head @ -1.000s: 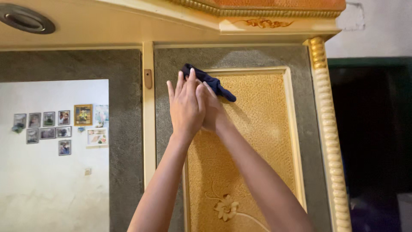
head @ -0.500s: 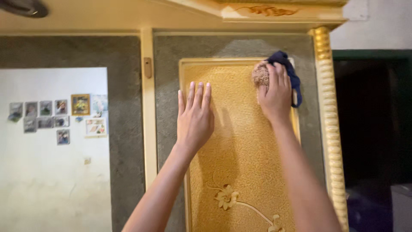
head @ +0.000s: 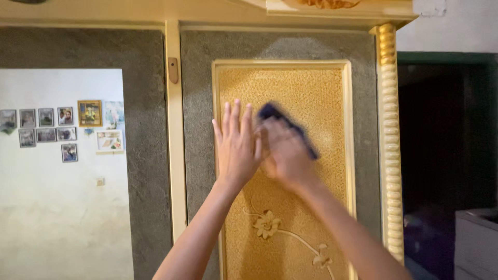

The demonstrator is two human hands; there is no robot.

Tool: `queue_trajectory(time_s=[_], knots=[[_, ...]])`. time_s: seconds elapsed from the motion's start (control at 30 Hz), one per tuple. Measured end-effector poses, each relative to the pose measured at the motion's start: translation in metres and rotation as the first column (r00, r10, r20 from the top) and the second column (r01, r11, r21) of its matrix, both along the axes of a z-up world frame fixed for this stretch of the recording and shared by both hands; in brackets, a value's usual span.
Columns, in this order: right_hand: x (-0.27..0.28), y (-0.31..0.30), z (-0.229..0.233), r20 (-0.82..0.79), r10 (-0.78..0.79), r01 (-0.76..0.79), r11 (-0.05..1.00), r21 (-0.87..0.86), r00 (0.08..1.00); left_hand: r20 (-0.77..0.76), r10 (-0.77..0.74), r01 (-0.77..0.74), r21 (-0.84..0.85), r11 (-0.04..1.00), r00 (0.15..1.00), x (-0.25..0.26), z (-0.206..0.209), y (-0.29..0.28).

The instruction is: The person wipes the ornate door frame and adjacent wall sections with a dark cloth. They systematically clean the vertical edges, horizontal top, and decorative panels of the frame, moving the cloth back and forth to remove dust or smudges.

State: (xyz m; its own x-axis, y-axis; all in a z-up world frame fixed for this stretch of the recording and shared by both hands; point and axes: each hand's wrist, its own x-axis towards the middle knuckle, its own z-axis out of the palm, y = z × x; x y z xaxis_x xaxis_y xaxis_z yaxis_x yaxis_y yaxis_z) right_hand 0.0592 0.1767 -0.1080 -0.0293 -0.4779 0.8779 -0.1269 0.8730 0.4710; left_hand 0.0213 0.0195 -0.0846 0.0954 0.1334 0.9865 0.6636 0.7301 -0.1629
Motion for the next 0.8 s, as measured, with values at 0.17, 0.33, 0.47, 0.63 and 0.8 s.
queue_trajectory(time_s=[0.17,0.33,0.47,0.63,0.8], knots=[[0.012,0.091,0.038,0.037,-0.108,0.113,0.916,-0.384,0.994,0.104,0.090,-0.075,-0.137,0.988,0.991,0.002,-0.017,0.002],[-0.008,0.026,0.013,-0.103,-0.338,0.289,0.900,-0.326,0.936,0.108,-0.017,0.028,-0.104,0.994,0.994,0.006,-0.029,-0.008],[0.011,-0.063,-0.050,0.091,0.146,-0.125,0.970,-0.210,0.985,0.100,-0.010,0.017,-0.062,0.998,0.995,0.009,-0.033,-0.003],[0.026,-0.064,-0.086,0.521,0.237,-0.162,0.969,-0.185,0.820,0.115,0.097,-0.090,-0.066,0.994,0.989,0.012,-0.054,0.016],[0.034,0.031,-0.055,-0.051,-0.310,0.311,0.950,0.016,0.950,0.097,0.049,-0.020,-0.282,0.959,0.994,0.009,-0.086,0.039]])
